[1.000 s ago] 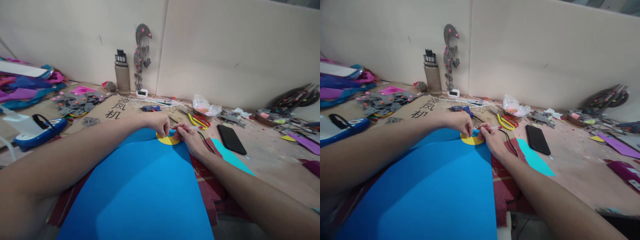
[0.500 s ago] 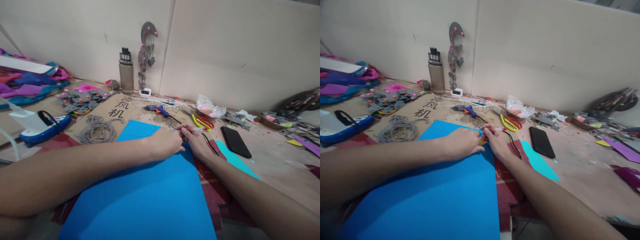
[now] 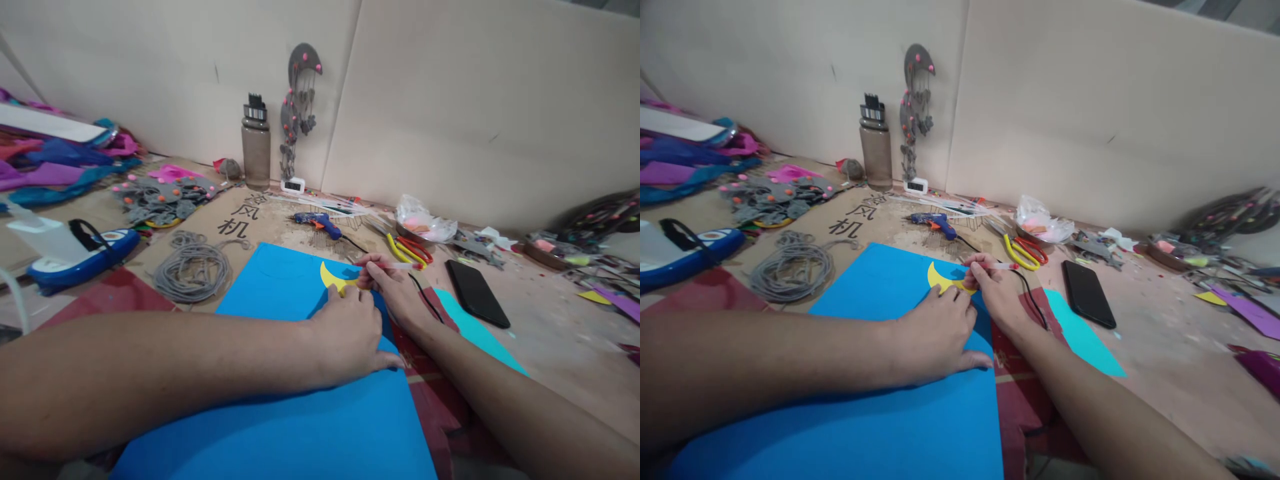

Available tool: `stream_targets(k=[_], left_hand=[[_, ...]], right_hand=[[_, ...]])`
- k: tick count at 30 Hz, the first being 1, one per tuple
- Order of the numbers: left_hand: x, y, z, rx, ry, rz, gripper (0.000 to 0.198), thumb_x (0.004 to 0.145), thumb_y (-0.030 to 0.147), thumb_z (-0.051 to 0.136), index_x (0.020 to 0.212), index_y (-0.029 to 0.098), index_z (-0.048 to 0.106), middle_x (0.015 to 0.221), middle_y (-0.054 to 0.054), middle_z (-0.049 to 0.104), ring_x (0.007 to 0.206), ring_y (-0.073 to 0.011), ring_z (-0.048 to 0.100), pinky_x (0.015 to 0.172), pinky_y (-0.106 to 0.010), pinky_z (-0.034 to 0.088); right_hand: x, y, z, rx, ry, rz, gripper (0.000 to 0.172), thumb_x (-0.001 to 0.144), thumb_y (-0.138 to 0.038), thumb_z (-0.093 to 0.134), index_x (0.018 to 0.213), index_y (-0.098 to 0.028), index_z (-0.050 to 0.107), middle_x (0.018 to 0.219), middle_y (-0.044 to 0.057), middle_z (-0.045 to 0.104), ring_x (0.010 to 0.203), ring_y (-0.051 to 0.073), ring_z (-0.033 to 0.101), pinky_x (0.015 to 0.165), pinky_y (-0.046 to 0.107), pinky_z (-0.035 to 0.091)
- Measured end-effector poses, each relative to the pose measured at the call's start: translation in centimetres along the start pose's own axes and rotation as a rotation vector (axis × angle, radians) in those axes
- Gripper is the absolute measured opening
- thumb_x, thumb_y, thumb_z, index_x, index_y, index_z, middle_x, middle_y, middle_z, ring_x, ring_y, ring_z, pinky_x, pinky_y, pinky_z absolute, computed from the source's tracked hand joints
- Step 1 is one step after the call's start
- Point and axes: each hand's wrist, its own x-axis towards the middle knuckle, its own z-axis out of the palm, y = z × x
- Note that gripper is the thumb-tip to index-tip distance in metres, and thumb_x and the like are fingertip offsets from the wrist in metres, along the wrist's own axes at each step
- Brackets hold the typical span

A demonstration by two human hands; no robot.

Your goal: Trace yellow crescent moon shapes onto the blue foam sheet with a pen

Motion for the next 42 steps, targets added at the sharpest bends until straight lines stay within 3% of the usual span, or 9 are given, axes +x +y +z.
stream_targets(k=[5, 10, 15, 19, 24, 42], left_hand=[[-0.1, -0.1, 0.0, -0.027, -0.006, 0.012, 0.081, 0.088, 0.073, 0.037, 0.122, 0.005, 0.064, 0.12, -0.024, 0.06, 0.113, -0.0385, 0.052, 0.092, -0.055, 0.044], [-0.1, -0.3, -0.6, -0.05, -0.046, 0.008, 0.078, 0.089, 0.071, 0.037, 0.127, 0.008, 0.062, 0.125, -0.025, 0.058, 0.116, -0.0394, 0.051, 0.094, -0.058, 0.043], [-0.1, -0.1, -0.7, -0.046, -0.051, 0.01, 0.076, 0.09, 0.069, 0.037, 0.125, 0.006, 0.063, 0.125, -0.026, 0.059, 0.115, -0.0415, 0.052, 0.091, -0.057, 0.045], [-0.2, -0.1, -0.2, -0.02, -0.015, 0.009, 0.078, 0.09, 0.07, 0.038, 0.124, 0.005, 0.064, 0.124, -0.027, 0.059, 0.115, -0.042, 0.052, 0.09, -0.056, 0.045], [-0.1, -0.2, -0.4, -0.019, -0.029, 0.008, 0.081, 0.089, 0.072, 0.034, 0.125, 0.005, 0.063, 0.124, -0.028, 0.058, 0.113, -0.0417, 0.053, 0.087, -0.057, 0.047], [-0.1, -0.2, -0.9, -0.036, -0.073, 0.003, 0.079, 0.091, 0.069, 0.034, 0.127, 0.005, 0.061, 0.126, -0.027, 0.057, 0.115, -0.0399, 0.052, 0.092, -0.058, 0.046]], right_hand=[[0.1, 0.2, 0.0, 0.062, -0.005, 0.01, 0.028, 0.08, -0.046, 0.065, 0.094, -0.022, 0.059, 0.075, -0.002, 0.057, 0.07, 0.013, 0.057, 0.072, 0.03, 0.051], [0.0, -2.2, 0.1, 0.021, -0.016, -0.048, 0.026, 0.083, -0.045, 0.064, 0.091, -0.021, 0.062, 0.081, 0.001, 0.06, 0.073, 0.014, 0.057, 0.069, 0.029, 0.051], [1.1, -4.4, 1.6, -0.093, -0.182, -0.115, 0.028, 0.087, -0.045, 0.058, 0.09, -0.018, 0.063, 0.073, 0.001, 0.06, 0.065, 0.012, 0.054, 0.064, 0.027, 0.047], [2.6, -3.3, 2.7, -0.153, -0.287, -0.062, 0.032, 0.088, -0.048, 0.056, 0.084, -0.016, 0.061, 0.065, -0.001, 0.057, 0.059, 0.01, 0.05, 0.058, 0.025, 0.042], [3.7, -1.8, 2.9, -0.145, -0.284, -0.051, 0.031, 0.088, -0.049, 0.056, 0.087, -0.018, 0.055, 0.066, -0.002, 0.059, 0.057, 0.009, 0.05, 0.057, 0.024, 0.042], [4.0, -2.3, 3.4, -0.421, -0.354, -0.164, 0.028, 0.092, -0.044, 0.051, 0.083, -0.018, 0.055, 0.067, 0.0, 0.062, 0.056, 0.01, 0.052, 0.054, 0.023, 0.042]])
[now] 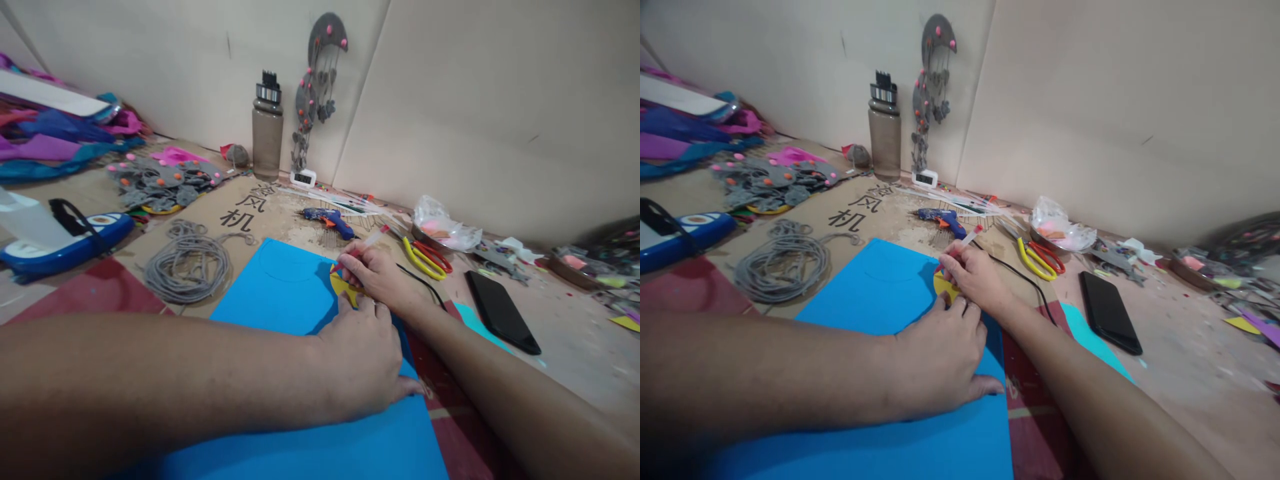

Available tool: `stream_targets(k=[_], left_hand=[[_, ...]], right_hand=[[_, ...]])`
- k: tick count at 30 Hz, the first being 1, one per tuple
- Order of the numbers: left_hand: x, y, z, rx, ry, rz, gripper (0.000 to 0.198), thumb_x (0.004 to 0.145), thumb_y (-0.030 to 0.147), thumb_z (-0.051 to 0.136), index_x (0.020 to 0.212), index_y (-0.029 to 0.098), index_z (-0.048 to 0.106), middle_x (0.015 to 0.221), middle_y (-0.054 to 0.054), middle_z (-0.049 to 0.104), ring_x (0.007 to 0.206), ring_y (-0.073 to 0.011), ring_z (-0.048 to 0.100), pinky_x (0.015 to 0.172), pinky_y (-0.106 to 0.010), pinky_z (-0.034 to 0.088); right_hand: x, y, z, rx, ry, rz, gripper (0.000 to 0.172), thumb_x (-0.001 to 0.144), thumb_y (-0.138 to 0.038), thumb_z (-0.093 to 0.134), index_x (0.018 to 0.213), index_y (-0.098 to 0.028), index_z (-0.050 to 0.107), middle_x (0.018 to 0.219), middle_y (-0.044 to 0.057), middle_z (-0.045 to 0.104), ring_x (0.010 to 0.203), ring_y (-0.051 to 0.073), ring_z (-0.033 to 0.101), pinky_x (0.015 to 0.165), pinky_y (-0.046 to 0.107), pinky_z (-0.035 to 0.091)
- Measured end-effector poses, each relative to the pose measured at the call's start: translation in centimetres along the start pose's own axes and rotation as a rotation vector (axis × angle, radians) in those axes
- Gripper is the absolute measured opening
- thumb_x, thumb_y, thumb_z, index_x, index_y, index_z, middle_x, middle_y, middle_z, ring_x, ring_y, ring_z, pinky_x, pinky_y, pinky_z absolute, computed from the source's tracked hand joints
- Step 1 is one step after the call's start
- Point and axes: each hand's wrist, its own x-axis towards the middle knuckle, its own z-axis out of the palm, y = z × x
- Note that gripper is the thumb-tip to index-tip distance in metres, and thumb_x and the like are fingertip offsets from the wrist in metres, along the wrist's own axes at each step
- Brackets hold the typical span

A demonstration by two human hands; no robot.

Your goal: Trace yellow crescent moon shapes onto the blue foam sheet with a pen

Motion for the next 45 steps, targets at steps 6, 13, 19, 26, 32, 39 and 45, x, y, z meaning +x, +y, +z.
stream_targets(k=[6, 13, 19, 26, 32, 39, 45], left_hand=[[-0.04, -0.01, 0.04, -0.006, 0.003, 0.003, 0.079, 0.092, 0.069, 0.033, 0.125, 0.004, 0.062, 0.125, -0.028, 0.057, 0.116, -0.0412, 0.051, 0.092, -0.059, 0.046], [-0.05, 0.0, -0.01, -0.001, -0.001, 0.002, 0.077, 0.092, 0.068, 0.034, 0.125, 0.004, 0.062, 0.125, -0.027, 0.057, 0.116, -0.0405, 0.051, 0.092, -0.058, 0.045], [-0.09, 0.0, 0.19, -0.012, 0.009, 0.001, 0.078, 0.092, 0.068, 0.033, 0.124, 0.004, 0.063, 0.123, -0.027, 0.058, 0.115, -0.0411, 0.051, 0.092, -0.06, 0.044], [-0.01, -0.04, 0.12, -0.005, 0.014, 0.0, 0.079, 0.091, 0.069, 0.034, 0.124, 0.004, 0.063, 0.124, -0.028, 0.058, 0.113, -0.0409, 0.053, 0.091, -0.059, 0.045], [-0.04, -0.03, 0.17, 0.01, 0.02, 0.004, 0.078, 0.092, 0.069, 0.033, 0.126, 0.005, 0.062, 0.126, -0.027, 0.058, 0.113, -0.0395, 0.053, 0.092, -0.057, 0.045], [-0.02, -0.13, 0.34, 0.013, 0.033, 0.007, 0.08, 0.091, 0.069, 0.032, 0.127, 0.003, 0.061, 0.127, -0.029, 0.057, 0.115, -0.0418, 0.052, 0.091, -0.059, 0.044], [-0.06, -0.05, -0.05, 0.029, -0.008, 0.008, 0.08, 0.092, 0.069, 0.031, 0.129, 0.003, 0.06, 0.129, -0.029, 0.055, 0.118, -0.044, 0.05, 0.091, -0.054, 0.045]], right_hand=[[-0.08, -0.06, -0.07, -0.017, 0.008, -0.006, 0.027, 0.092, -0.044, 0.051, 0.083, -0.019, 0.056, 0.068, 0.0, 0.062, 0.057, 0.01, 0.052, 0.056, 0.024, 0.043], [0.01, -0.17, -0.09, -0.038, 0.011, -0.005, 0.027, 0.092, -0.044, 0.05, 0.083, -0.019, 0.056, 0.067, 0.0, 0.062, 0.056, 0.011, 0.053, 0.056, 0.025, 0.044], [-0.04, -0.31, -0.09, -0.068, 0.004, -0.02, 0.027, 0.093, -0.042, 0.05, 0.081, -0.018, 0.057, 0.066, 0.0, 0.062, 0.057, 0.011, 0.054, 0.057, 0.025, 0.043], [0.04, -0.27, -0.23, -0.11, 0.004, -0.057, 0.026, 0.093, -0.04, 0.051, 0.079, -0.019, 0.057, 0.065, 0.0, 0.062, 0.056, 0.011, 0.054, 0.058, 0.025, 0.042], [-0.02, -0.22, -0.24, -0.109, -0.014, -0.071, 0.027, 0.093, -0.041, 0.05, 0.079, -0.019, 0.058, 0.063, -0.001, 0.061, 0.055, 0.011, 0.054, 0.056, 0.024, 0.041], [-0.07, -0.3, -0.49, -0.137, -0.035, -0.065, 0.027, 0.093, -0.041, 0.05, 0.082, -0.019, 0.06, 0.063, -0.001, 0.061, 0.055, 0.011, 0.054, 0.055, 0.024, 0.04], [-0.19, -0.35, -0.63, -0.102, -0.069, -0.052, 0.025, 0.093, -0.041, 0.05, 0.083, -0.019, 0.059, 0.064, -0.001, 0.06, 0.056, 0.011, 0.053, 0.055, 0.024, 0.04]])
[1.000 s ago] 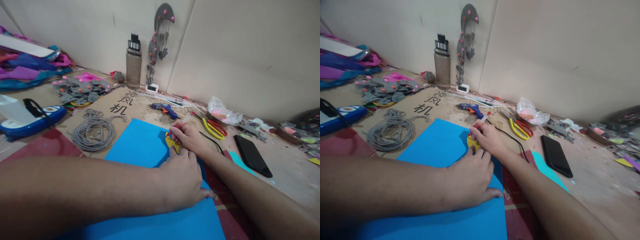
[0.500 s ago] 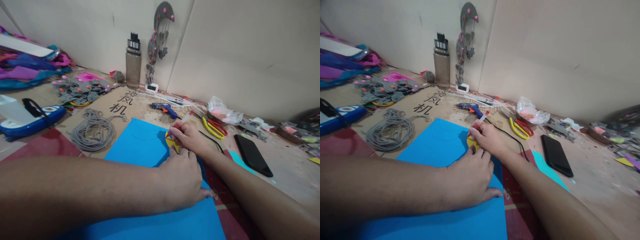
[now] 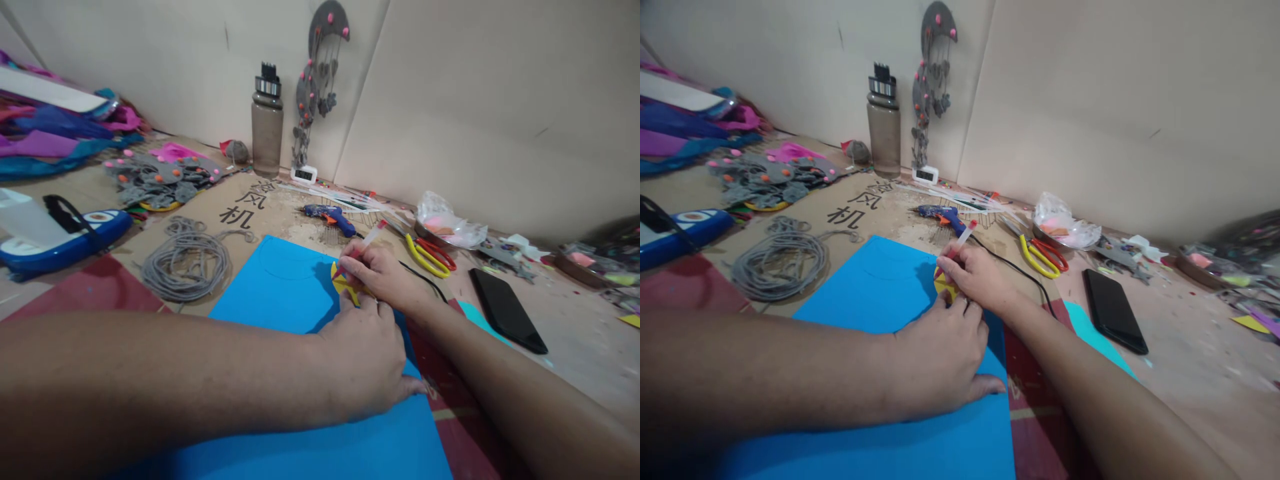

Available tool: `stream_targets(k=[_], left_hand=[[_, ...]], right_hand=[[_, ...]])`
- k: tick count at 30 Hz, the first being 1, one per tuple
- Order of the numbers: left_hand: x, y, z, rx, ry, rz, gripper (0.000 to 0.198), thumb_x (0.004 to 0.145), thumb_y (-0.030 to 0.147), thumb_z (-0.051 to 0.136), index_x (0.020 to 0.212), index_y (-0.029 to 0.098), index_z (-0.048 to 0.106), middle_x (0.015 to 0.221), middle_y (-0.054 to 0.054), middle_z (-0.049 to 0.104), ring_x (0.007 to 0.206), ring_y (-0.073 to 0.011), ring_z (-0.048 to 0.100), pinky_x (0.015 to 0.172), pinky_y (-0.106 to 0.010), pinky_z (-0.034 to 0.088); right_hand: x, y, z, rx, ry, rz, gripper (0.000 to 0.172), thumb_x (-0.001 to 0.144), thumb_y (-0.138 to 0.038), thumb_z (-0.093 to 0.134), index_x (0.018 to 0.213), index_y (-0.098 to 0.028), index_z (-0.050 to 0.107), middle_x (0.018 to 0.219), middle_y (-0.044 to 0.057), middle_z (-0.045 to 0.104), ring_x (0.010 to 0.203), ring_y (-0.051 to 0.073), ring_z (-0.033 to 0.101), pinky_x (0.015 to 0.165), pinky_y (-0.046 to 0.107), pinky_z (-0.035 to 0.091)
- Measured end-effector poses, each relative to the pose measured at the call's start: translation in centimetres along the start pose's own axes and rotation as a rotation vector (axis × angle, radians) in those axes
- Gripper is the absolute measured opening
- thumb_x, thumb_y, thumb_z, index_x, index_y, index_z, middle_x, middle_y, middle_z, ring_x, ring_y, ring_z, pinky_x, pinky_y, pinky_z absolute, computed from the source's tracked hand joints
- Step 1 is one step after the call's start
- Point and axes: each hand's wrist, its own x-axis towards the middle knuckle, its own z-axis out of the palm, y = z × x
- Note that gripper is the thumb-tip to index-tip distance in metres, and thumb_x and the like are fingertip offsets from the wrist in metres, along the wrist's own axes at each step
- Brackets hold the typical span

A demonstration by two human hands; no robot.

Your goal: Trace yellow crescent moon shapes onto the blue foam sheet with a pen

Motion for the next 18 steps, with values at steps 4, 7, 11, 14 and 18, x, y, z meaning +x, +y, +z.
stream_targets(k=[4, 7, 11, 14, 18], left_hand=[[0.07, 0.04, 0.03, 0.002, -0.004, -0.005, 0.081, 0.092, 0.069, 0.031, 0.129, 0.003, 0.06, 0.129, -0.029, 0.055, 0.119, -0.0448, 0.049, 0.09, -0.054, 0.044], [0.12, 0.02, 0.07, -0.001, -0.007, -0.008, 0.082, 0.091, 0.07, 0.031, 0.128, 0.003, 0.061, 0.127, -0.029, 0.056, 0.119, -0.0434, 0.05, 0.089, -0.052, 0.045], [0.09, 0.04, 0.11, 0.005, -0.011, -0.013, 0.081, 0.092, 0.069, 0.029, 0.128, 0.003, 0.061, 0.124, -0.029, 0.058, 0.118, -0.0435, 0.051, 0.09, -0.053, 0.045], [0.08, 0.04, 0.23, 0.004, 0.01, -0.01, 0.083, 0.092, 0.069, 0.03, 0.128, 0.001, 0.06, 0.126, -0.031, 0.056, 0.118, -0.045, 0.05, 0.088, -0.053, 0.046], [0.09, 0.02, 0.32, 0.001, 0.015, -0.006, 0.082, 0.092, 0.069, 0.03, 0.128, 0.002, 0.06, 0.125, -0.03, 0.057, 0.116, -0.0424, 0.052, 0.087, -0.05, 0.048]], right_hand=[[-0.12, -0.03, -0.09, 0.015, -0.023, 0.002, 0.025, 0.093, -0.041, 0.05, 0.085, -0.02, 0.059, 0.065, -0.002, 0.06, 0.057, 0.011, 0.053, 0.056, 0.024, 0.04], [-0.18, -0.12, -0.14, 0.042, -0.04, 0.003, 0.024, 0.093, -0.041, 0.051, 0.085, -0.02, 0.059, 0.066, -0.002, 0.06, 0.057, 0.011, 0.052, 0.056, 0.024, 0.04], [-0.22, -0.22, -0.18, 0.086, -0.054, 0.0, 0.025, 0.092, -0.042, 0.052, 0.083, -0.019, 0.059, 0.066, -0.001, 0.062, 0.056, 0.011, 0.053, 0.055, 0.024, 0.04], [-0.24, -0.28, -0.23, 0.12, -0.084, -0.001, 0.025, 0.092, -0.041, 0.052, 0.083, -0.019, 0.058, 0.067, 0.0, 0.062, 0.059, 0.011, 0.055, 0.054, 0.023, 0.04], [-0.27, -0.37, -0.26, 0.139, -0.099, 0.004, 0.024, 0.092, -0.041, 0.052, 0.082, -0.019, 0.058, 0.069, 0.0, 0.063, 0.06, 0.011, 0.055, 0.054, 0.023, 0.04]])
